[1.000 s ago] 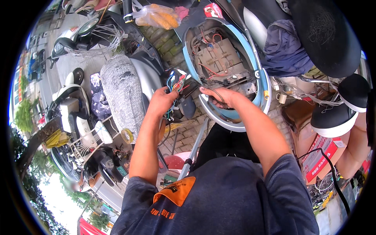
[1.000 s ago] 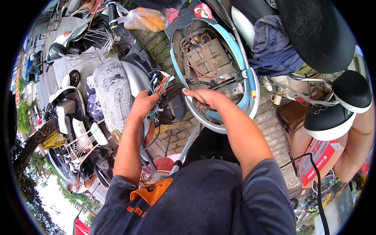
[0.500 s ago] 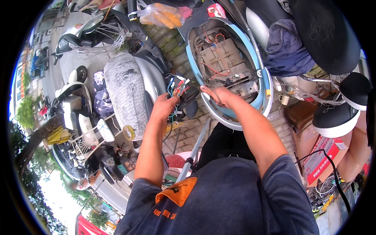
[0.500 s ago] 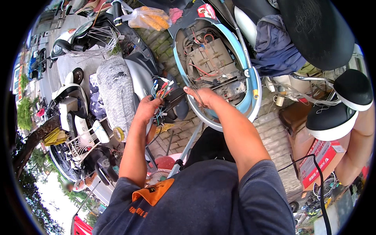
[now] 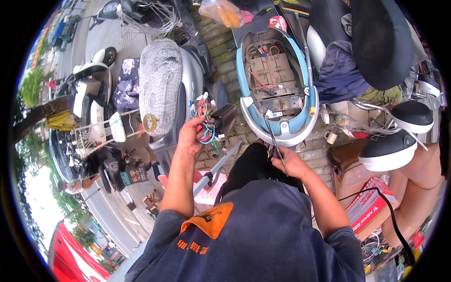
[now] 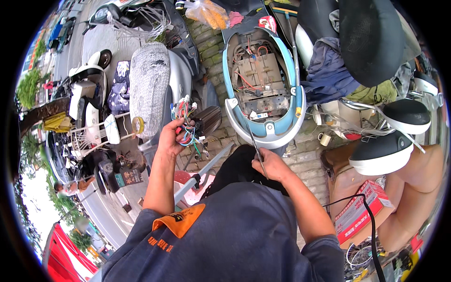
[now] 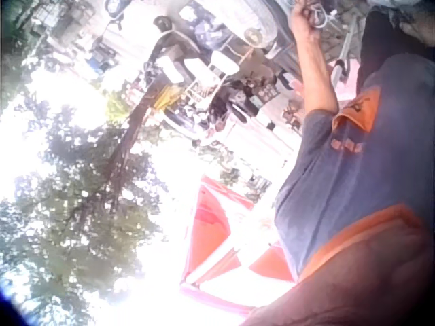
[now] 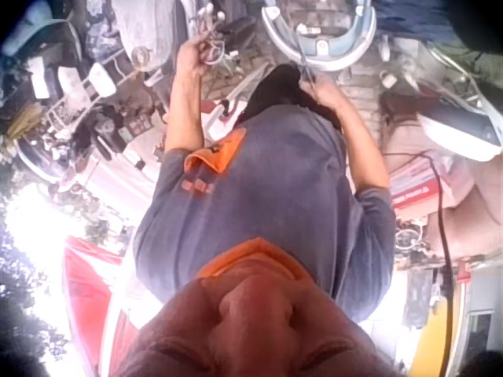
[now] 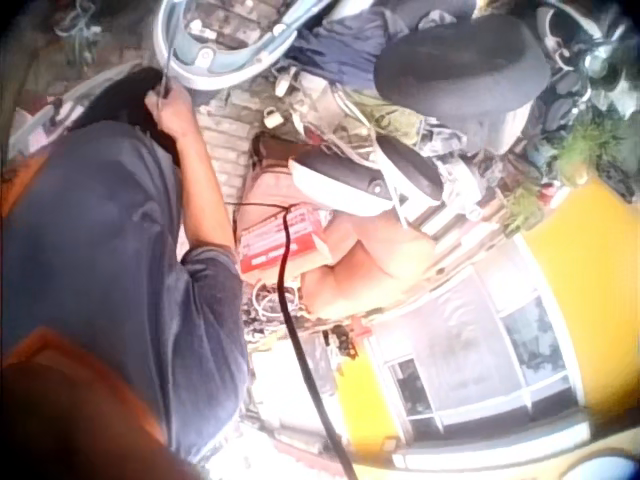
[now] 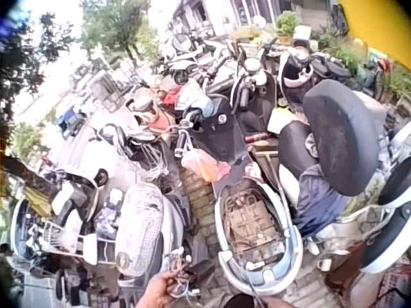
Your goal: The person removes a wiring harness from an electric scooter, sits on a stool, and uses pliers to strip and cut wires. They then twist the exposed wires together and wrap the connections with electrical tape.
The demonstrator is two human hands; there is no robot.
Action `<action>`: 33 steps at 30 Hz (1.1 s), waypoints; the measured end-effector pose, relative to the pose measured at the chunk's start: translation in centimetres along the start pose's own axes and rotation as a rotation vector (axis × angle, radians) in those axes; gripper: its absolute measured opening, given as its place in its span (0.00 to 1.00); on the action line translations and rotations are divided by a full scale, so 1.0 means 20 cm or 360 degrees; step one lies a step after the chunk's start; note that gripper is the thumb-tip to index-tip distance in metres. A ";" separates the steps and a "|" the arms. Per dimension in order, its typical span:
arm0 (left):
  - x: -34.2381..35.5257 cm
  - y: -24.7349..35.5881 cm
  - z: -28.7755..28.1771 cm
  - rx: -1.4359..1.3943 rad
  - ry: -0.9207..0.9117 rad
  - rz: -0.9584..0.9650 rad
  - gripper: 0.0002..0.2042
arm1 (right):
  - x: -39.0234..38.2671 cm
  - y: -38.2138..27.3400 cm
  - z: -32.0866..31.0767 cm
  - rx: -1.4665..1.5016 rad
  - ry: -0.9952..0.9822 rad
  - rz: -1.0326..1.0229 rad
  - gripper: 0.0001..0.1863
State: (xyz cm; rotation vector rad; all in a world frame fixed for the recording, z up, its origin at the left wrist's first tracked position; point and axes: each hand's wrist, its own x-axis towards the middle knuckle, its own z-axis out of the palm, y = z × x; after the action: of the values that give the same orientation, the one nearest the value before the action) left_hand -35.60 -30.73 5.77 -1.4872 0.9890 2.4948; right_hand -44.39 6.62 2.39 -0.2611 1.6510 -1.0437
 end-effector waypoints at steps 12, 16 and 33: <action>-0.99 -0.33 0.25 -0.0131 -0.0573 -0.0010 0.16 | -0.38 -0.46 0.10 -0.0769 0.0168 -0.1162 0.47; -1.08 -0.49 0.14 -0.0443 -0.0923 -0.0005 0.19 | -0.41 -0.34 0.19 -0.0418 -0.0305 -0.0625 0.46; -2.17 -1.48 -0.58 -0.0706 -0.0131 0.0644 0.22 | -1.23 0.32 1.37 -0.0102 -0.0639 -0.0787 0.39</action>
State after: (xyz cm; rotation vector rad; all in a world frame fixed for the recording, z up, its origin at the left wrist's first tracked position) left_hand 7.18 -2.93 22.67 -1.3715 0.8263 3.2071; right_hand -9.47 12.55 14.26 -0.8967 1.2791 -1.2052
